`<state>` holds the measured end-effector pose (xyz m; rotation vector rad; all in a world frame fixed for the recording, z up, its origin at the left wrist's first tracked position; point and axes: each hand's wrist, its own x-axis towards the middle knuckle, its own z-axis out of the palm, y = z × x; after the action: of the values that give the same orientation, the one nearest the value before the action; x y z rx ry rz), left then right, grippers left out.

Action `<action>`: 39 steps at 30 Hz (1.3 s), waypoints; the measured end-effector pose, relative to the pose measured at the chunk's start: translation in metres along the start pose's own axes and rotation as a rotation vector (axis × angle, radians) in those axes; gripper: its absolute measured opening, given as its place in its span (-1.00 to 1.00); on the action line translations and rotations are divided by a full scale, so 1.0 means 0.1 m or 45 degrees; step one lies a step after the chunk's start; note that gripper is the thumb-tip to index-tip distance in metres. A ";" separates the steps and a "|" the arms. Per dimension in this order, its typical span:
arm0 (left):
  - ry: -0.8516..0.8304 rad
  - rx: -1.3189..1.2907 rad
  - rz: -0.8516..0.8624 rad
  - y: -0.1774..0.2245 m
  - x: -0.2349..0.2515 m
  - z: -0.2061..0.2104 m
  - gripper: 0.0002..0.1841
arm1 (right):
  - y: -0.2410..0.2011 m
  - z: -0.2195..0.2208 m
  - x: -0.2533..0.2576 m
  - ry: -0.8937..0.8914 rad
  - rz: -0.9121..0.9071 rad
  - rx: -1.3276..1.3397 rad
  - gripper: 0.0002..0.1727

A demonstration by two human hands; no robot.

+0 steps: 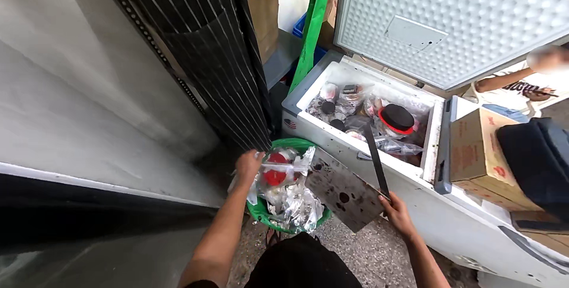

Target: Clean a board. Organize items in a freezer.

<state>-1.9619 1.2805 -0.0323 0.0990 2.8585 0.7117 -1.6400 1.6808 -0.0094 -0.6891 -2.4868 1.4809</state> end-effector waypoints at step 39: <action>0.014 -0.441 1.100 1.01 -0.43 0.61 -0.80 | -0.44 0.05 -0.17 0.489 0.083 0.658 -0.73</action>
<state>-1.9058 1.3932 -0.0301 1.3126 2.5633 1.3198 -1.6402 1.6511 0.0272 -0.8531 -1.7192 1.7193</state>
